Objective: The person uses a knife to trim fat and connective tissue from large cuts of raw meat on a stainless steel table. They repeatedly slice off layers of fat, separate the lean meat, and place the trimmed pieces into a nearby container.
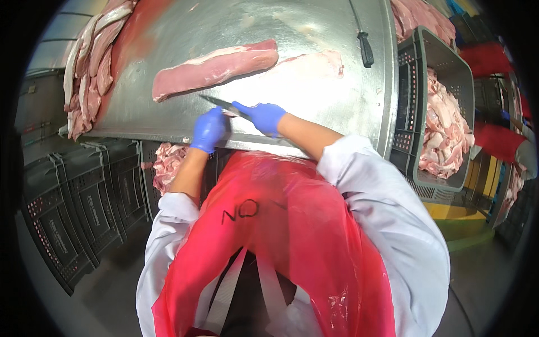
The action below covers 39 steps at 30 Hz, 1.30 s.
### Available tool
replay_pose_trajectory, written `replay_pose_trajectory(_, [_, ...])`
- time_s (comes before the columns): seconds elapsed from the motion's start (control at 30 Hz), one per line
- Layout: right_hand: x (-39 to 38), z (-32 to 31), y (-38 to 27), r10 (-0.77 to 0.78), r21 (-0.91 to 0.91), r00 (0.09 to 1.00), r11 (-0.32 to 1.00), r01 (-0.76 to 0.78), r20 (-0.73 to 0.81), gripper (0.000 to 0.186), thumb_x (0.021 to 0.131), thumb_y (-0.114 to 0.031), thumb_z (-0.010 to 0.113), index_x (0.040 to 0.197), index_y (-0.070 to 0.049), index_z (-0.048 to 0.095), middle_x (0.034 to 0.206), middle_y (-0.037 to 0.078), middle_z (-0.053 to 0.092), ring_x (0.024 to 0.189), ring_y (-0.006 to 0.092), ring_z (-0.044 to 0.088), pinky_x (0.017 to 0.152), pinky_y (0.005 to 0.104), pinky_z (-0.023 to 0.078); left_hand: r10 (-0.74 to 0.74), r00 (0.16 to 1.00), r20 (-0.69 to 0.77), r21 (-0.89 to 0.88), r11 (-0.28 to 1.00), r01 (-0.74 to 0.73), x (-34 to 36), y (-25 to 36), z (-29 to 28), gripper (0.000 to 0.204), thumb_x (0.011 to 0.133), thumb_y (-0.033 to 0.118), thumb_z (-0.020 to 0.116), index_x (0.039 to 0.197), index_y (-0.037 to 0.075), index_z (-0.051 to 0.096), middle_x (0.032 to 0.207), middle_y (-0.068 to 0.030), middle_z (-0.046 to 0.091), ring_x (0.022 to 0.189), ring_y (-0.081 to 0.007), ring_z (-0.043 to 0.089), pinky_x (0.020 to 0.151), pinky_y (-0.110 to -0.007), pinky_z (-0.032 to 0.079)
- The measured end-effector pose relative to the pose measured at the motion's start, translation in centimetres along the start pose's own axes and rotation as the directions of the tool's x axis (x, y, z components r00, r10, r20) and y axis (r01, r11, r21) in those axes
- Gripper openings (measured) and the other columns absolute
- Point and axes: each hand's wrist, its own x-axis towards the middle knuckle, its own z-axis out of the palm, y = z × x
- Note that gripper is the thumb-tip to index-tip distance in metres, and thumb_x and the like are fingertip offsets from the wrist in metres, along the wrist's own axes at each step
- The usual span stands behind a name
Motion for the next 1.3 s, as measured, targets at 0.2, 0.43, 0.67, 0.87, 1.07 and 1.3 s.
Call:
replay_pose_trajectory(0.2, [-7.2, 0.1, 2.7, 0.092, -0.013, 0.994, 0.996, -0.092, 0.057, 0.085, 0.090, -0.003, 0.050, 0.161, -0.036, 0.018, 0.106, 0.028, 0.068, 0.085, 0.0406, 0.071, 0.078, 0.0488, 0.055, -0.248, 0.946, -0.208, -0.032, 0.968, 0.247, -3.4, -8.2, -6.9, 0.030, 0.090, 0.021, 0.060, 0.116, 0.005, 0.066, 0.102, -0.0225, 0.071, 0.096, -0.0416, 0.069, 0.082, -0.050, 0.055])
replay_pose_trajectory(0.43, [-18.1, 0.5, 8.6, 0.391, 0.558, 0.840, 0.820, -0.132, -0.376, 0.075, 0.096, -0.014, 0.054, 0.162, -0.027, 0.021, 0.079, 0.018, 0.070, 0.068, 0.0288, 0.070, 0.072, 0.0410, 0.056, 0.242, 0.967, -0.086, 0.335, 0.921, -0.200, 0.2, -3.9, -4.4, 0.026, 0.086, 0.027, 0.067, 0.096, 0.003, 0.068, 0.101, -0.0221, 0.067, 0.102, -0.0418, 0.063, 0.089, -0.050, 0.051])
replay_pose_trajectory(0.67, [-24.0, 1.6, 11.6, 0.777, 0.833, 0.424, 0.546, -0.086, -0.466, 0.084, 0.096, -0.004, 0.056, 0.164, -0.026, 0.011, 0.070, 0.006, 0.063, 0.055, 0.0115, 0.058, 0.051, 0.0287, 0.050, 0.448, 0.893, 0.055, -0.151, 0.887, -0.436, 16.4, 18.4, 6.7, 0.044, 0.083, 0.028, 0.068, 0.123, 0.010, 0.063, 0.132, -0.0223, 0.055, 0.120, -0.0415, 0.053, 0.101, -0.052, 0.044])
replay_pose_trajectory(0.87, [-31.2, 8.5, 8.2, 0.830, 0.854, 0.264, 0.519, -0.044, -0.491, 0.084, 0.094, -0.007, 0.057, 0.164, -0.023, 0.013, 0.069, 0.006, 0.061, 0.055, 0.0120, 0.055, 0.052, 0.0306, 0.048, 0.718, 0.615, 0.325, 0.214, 0.577, -0.788, 25.9, 27.5, 6.9, 0.020, 0.078, 0.024, 0.066, 0.096, 0.022, 0.076, 0.125, -0.0120, 0.059, 0.117, -0.0324, 0.053, 0.094, -0.048, 0.043])
replay_pose_trajectory(1.07, [-34.5, 11.8, 4.2, 0.919, 0.930, 0.191, 0.362, -0.066, -0.344, 0.085, 0.093, -0.010, 0.059, 0.163, -0.019, 0.012, 0.063, 0.012, 0.060, 0.055, 0.0166, 0.057, 0.056, 0.0345, 0.049, 0.645, 0.444, 0.622, -0.039, 0.592, -0.805, 28.8, 22.3, 5.2, 0.029, 0.082, 0.030, 0.071, 0.099, 0.007, 0.067, 0.102, -0.0206, 0.071, 0.097, -0.0414, 0.067, 0.084, -0.046, 0.053])
replay_pose_trajectory(1.3, [-33.0, 13.6, 3.8, 0.859, 0.901, 0.277, 0.424, 0.088, -0.431, 0.082, 0.095, -0.010, 0.056, 0.163, -0.018, 0.011, 0.062, 0.007, 0.060, 0.052, 0.0161, 0.057, 0.053, 0.0339, 0.048, 0.705, 0.409, 0.579, -0.276, 0.642, -0.716, 18.9, 30.1, -19.8, 0.032, 0.079, 0.007, 0.072, 0.109, -0.002, 0.064, 0.095, -0.0217, 0.068, 0.089, -0.0388, 0.066, 0.080, -0.041, 0.053])
